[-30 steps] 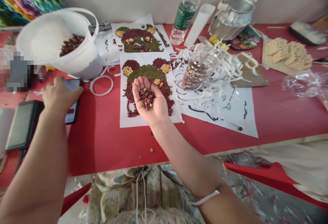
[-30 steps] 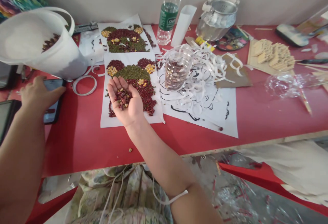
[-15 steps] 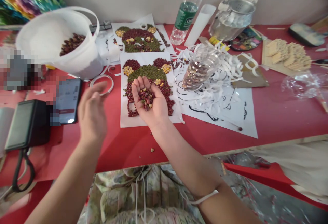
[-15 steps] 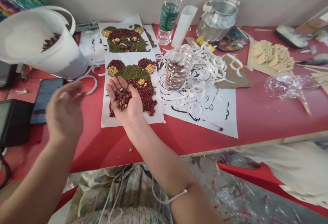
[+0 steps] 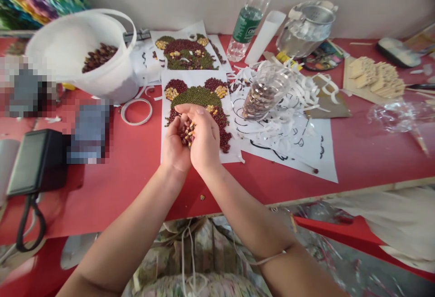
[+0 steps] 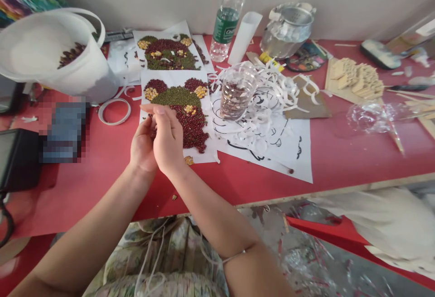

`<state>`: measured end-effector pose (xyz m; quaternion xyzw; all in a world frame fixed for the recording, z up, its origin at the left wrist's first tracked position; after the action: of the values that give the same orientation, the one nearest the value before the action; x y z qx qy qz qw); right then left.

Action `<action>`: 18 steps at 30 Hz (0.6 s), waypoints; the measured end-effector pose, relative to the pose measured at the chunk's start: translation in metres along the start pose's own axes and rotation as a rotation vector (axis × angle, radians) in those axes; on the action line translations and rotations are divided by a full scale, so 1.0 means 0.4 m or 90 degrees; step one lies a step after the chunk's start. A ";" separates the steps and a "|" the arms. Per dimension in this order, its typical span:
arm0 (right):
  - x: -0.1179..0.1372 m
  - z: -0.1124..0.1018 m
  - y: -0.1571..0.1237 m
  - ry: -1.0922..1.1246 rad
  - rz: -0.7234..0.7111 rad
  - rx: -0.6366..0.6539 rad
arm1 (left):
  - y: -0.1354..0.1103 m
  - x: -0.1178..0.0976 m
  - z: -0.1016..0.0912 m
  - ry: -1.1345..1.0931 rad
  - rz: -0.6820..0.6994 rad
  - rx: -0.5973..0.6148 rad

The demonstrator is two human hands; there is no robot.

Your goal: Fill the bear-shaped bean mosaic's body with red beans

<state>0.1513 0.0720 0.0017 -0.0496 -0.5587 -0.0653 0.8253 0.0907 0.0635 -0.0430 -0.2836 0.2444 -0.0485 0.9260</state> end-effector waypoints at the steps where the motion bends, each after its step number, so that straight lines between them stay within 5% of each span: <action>1: 0.007 0.006 -0.001 -0.009 -0.012 0.013 | 0.001 0.003 -0.001 -0.021 -0.015 -0.005; 6: 0.048 0.036 0.000 -0.080 -0.102 0.081 | -0.005 0.009 0.005 -0.095 -0.041 -0.012; 12: 0.103 0.016 0.021 -0.254 -0.163 0.110 | 0.007 0.005 0.019 -0.054 -0.077 0.068; 18: 0.121 0.024 0.028 -0.538 -0.297 0.334 | 0.027 -0.039 -0.011 0.007 -0.070 0.067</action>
<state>0.1623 0.0820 0.0501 0.2612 -0.8353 -0.0793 0.4773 0.0744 0.0740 -0.0454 -0.2471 0.2307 -0.1136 0.9343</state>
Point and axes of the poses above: each hand's wrist, its own y-axis towards the middle knuckle, its own z-axis out of the palm, x = y × z, the point moved 9 cm from there along y, towards the middle knuckle, and after that the axes turned 3 degrees about z, right-handed, at the moved point
